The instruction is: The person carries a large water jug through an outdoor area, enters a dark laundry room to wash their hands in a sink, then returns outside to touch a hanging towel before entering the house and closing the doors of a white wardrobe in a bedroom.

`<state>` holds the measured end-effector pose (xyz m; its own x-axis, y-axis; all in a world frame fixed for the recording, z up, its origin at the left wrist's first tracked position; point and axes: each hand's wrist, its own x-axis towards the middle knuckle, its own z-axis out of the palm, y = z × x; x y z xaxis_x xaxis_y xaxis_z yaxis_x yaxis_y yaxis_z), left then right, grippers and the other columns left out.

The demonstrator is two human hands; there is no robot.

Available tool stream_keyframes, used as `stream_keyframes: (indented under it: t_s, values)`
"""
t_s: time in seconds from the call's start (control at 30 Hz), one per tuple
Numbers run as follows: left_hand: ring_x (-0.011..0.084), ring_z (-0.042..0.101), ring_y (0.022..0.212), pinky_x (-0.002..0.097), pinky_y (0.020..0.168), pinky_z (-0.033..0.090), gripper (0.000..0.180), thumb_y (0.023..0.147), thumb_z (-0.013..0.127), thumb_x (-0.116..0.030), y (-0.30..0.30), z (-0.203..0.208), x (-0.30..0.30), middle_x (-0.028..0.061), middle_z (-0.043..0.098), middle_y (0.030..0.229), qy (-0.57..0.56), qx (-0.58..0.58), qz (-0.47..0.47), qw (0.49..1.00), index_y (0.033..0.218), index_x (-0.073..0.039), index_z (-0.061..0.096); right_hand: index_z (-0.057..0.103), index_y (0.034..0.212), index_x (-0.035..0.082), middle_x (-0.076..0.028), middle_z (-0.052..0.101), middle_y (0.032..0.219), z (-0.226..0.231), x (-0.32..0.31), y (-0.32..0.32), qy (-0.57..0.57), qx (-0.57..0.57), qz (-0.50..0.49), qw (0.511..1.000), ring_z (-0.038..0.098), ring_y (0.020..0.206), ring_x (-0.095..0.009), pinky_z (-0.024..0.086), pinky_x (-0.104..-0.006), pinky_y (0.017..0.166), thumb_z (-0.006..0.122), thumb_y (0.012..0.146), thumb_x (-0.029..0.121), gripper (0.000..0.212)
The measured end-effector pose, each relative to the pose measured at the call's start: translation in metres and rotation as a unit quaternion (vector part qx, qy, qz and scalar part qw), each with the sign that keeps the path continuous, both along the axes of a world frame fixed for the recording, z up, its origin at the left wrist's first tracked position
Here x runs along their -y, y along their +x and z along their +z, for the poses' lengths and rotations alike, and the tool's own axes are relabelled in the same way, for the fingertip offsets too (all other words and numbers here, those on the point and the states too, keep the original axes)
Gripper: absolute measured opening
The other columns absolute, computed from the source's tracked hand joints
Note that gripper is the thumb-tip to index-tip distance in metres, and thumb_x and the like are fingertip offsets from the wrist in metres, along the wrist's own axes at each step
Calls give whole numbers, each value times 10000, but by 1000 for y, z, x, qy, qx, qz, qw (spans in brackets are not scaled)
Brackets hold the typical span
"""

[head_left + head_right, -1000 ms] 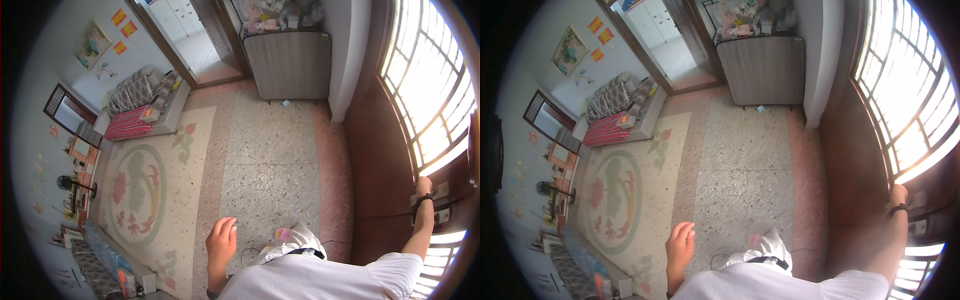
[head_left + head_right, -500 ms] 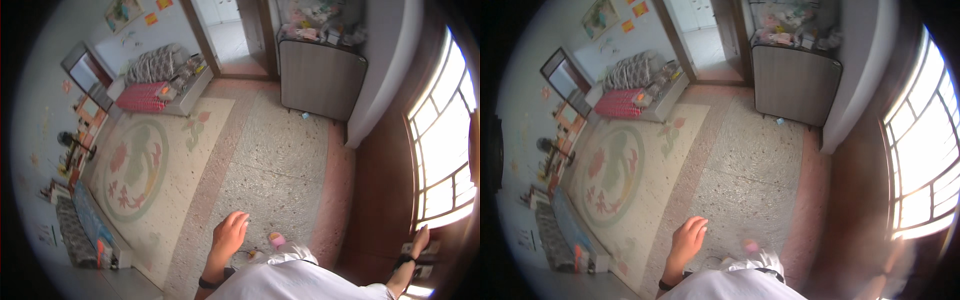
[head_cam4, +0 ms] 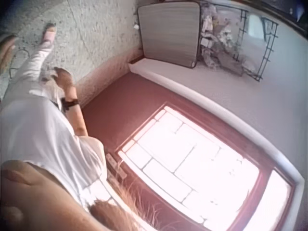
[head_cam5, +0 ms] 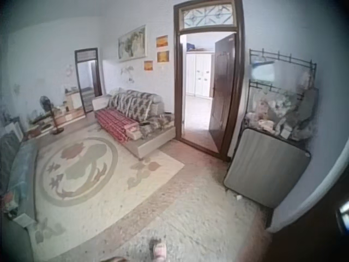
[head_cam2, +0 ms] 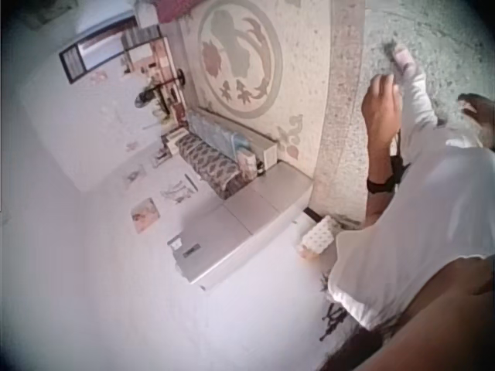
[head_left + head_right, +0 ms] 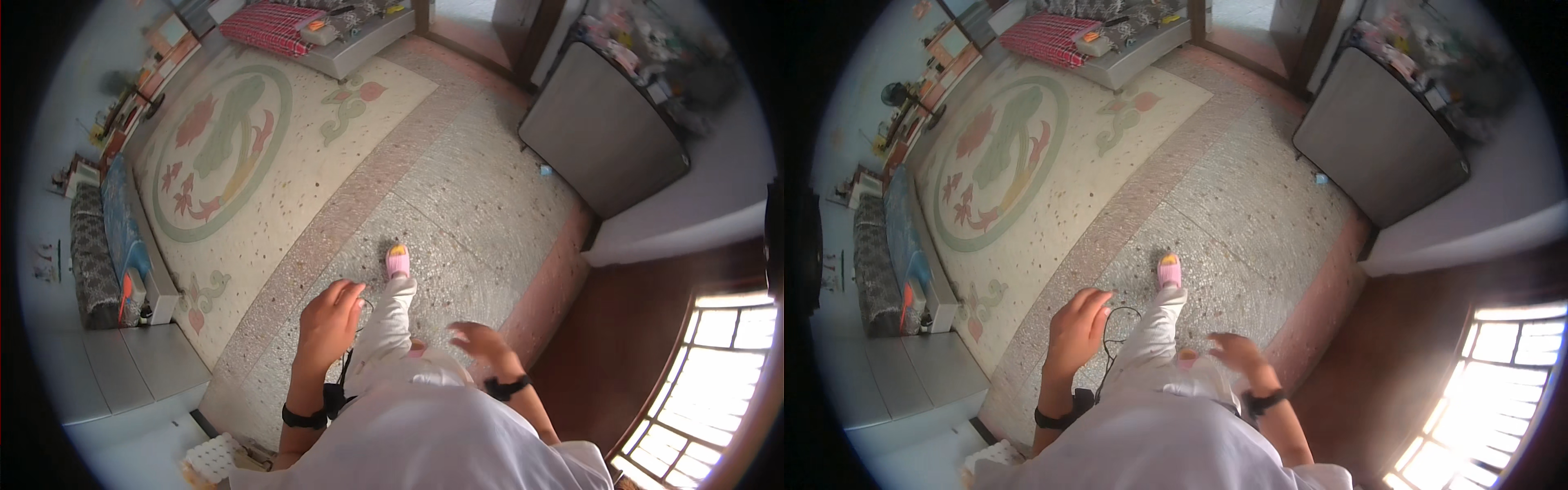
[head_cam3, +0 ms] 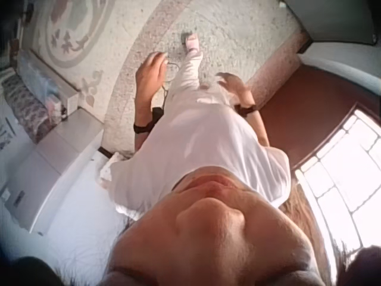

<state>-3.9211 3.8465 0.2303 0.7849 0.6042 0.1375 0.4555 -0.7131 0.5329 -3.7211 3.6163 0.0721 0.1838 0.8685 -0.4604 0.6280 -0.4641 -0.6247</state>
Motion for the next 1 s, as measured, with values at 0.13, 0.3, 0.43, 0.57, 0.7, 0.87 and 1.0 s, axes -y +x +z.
stream_keyframes:
  t_s: [0.13,0.3,0.43,0.57,0.7,0.87,1.0]
  values:
    - [295,605,822,370,685,492,210,821,579,-120,7,-20,-69,110,596,981,29,13,67,997,1022,-60,595,557,1153,151,-111,637,982,9,-114,11,29,-81,67,994,603,925,-270,470,-372,791,563,864,321,335]
    - [323,591,863,379,712,484,188,833,539,-111,51,-12,-174,127,597,989,28,-43,140,989,1007,-56,586,565,1118,136,-103,646,926,-43,-159,124,-18,14,23,999,615,851,-250,478,-357,743,558,869,302,299]
    - [310,595,829,394,696,489,202,814,572,-132,126,1,-265,110,593,978,69,1,101,993,1007,-73,587,562,1040,42,-100,641,768,-130,-100,252,-81,-49,-374,923,629,684,-190,502,-296,582,523,875,247,266]
    - [286,600,803,359,679,494,169,800,594,-121,209,-1,-339,91,599,929,46,72,36,996,959,-66,604,566,963,35,-110,624,758,-108,-117,283,-77,-164,-691,700,616,664,-196,511,-302,555,491,856,177,193]
    - [277,598,836,348,692,486,131,816,594,-142,287,-14,-408,87,605,974,6,16,0,1000,902,-43,596,596,890,33,-146,630,830,-108,-139,300,-223,-188,-498,817,623,698,-199,505,-328,594,500,825,165,176]
    - [261,595,801,357,655,493,187,826,591,-227,372,-43,-500,76,589,941,42,-55,59,996,842,-40,591,585,846,23,-195,622,881,-123,-262,396,-362,-7,-245,899,616,773,-325,493,-378,688,481,833,195,202]
    - [283,588,824,376,665,491,235,861,553,-275,431,-57,-577,92,570,927,40,-106,121,986,856,-40,567,593,777,35,-186,624,860,-93,-398,523,-124,-37,-170,977,604,833,-329,471,-455,699,602,776,273,238]
